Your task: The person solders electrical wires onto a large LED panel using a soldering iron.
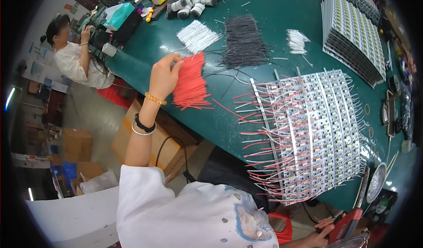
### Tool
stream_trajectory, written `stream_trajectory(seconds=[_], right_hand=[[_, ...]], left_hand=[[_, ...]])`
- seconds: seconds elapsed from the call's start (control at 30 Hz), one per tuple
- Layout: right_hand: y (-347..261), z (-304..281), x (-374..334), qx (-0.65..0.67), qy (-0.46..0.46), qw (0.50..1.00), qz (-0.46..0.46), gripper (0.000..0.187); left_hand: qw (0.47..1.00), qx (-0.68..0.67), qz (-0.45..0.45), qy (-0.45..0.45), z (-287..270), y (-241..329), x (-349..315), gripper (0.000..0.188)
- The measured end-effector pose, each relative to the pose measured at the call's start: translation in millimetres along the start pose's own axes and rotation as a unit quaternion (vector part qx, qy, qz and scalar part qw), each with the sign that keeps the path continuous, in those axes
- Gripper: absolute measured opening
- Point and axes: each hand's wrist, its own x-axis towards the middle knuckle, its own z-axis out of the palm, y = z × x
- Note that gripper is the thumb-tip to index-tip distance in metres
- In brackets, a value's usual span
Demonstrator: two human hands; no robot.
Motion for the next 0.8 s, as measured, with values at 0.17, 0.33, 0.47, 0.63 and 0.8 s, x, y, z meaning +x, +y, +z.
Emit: stream_trajectory(seconds=[0.17,0.33,0.47,0.63,0.8], right_hand=[[-9,8,23,-0.157,-0.003,0.981,-0.118,0.077],[-17,5,42,-0.318,0.009,0.923,-0.217,0.080],[-28,-6,57,-0.440,0.018,0.851,-0.285,0.082],[-35,-29,79,-0.586,0.031,0.733,-0.345,0.085],[-40,4,63,-0.566,-0.028,0.763,-0.311,0.075]], left_hand=[[0.996,0.018,0.084,-0.031,0,4,-6,0.012],[0.990,0.087,0.093,-0.056,-2,20,16,0.010],[0.977,-0.006,0.201,-0.075,42,48,62,0.011],[0.956,0.028,0.286,-0.061,118,81,101,0.010],[0.948,0.145,0.244,-0.142,127,87,104,0.008]])
